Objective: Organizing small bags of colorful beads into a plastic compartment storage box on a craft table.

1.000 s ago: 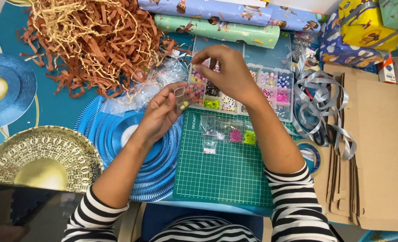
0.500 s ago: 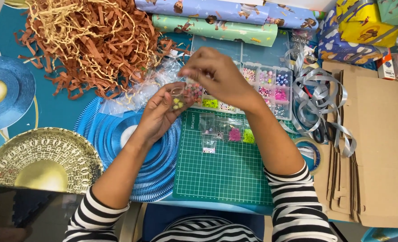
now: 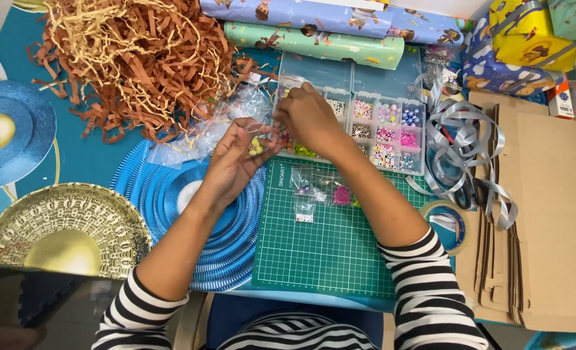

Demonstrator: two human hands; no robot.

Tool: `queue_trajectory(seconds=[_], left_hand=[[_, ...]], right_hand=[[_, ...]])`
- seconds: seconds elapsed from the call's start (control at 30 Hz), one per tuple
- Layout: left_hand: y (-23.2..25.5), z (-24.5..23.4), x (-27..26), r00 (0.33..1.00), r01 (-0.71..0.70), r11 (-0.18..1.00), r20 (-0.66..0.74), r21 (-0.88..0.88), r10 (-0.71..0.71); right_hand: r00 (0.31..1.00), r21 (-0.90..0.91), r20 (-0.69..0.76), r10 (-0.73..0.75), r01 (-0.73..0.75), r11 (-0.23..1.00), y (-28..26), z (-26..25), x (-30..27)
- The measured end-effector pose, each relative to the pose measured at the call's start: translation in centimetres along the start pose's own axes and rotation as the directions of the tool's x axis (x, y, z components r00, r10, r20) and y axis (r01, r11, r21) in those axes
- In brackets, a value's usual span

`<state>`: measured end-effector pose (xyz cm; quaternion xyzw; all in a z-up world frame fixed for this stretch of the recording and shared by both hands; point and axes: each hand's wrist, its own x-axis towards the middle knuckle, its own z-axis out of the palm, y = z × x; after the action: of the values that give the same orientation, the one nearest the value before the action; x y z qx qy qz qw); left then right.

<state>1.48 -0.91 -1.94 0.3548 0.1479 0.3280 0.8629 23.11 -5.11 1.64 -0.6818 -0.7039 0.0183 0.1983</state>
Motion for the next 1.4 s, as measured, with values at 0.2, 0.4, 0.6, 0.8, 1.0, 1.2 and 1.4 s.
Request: queue_trajectory(seconds=[0.2, 0.4, 0.6, 0.8, 1.0, 1.2, 1.4], left_hand=[[0.0, 0.0, 0.2, 1.000, -0.011, 1.000, 0.013, -0.027, 0.011], [-0.1, 0.3, 0.0, 0.998, 0.027, 0.999, 0.054, 0.026, -0.029], [-0.3, 0.8, -0.3, 0.996, 0.026, 0.999, 0.082, 0.037, -0.029], [-0.7, 0.3, -0.2, 0.996, 0.043, 0.999, 0.078, 0.029, -0.045], [-1.0, -0.5, -0.2, 0.995, 0.044, 0.996, 0.083, 0.074, -0.050], [-0.7, -0.1, -0.1, 0.998, 0.031, 0.998, 0.052, 0.052, -0.033], [-0.2, -0.7, 0.2, 0.999, -0.031, 0.999, -0.013, 0.043, 0.031]], right_hand=[[0.995, 0.334, 0.058, 0.083, -0.098, 0.937, -0.4, -2.6, 0.6], [1.000, 0.717, 0.026, 0.015, -0.029, 0.696, -3.0, -9.1, 0.1], [0.981, 0.502, 0.038, -0.190, 0.145, 0.853, -5.5, -10.1, -0.9], [0.970, 0.267, 0.029, -0.242, 0.226, 0.937, -5.0, -10.2, -1.6], [0.979, 0.461, 0.036, -0.199, 0.160, 0.873, -4.6, -10.2, -1.1], [0.951, 0.436, 0.114, -0.287, 0.212, 0.875, -5.1, -10.6, -1.9], [0.988, 0.298, -0.145, -0.044, 0.086, 0.951, 0.9, -7.0, 0.0]])
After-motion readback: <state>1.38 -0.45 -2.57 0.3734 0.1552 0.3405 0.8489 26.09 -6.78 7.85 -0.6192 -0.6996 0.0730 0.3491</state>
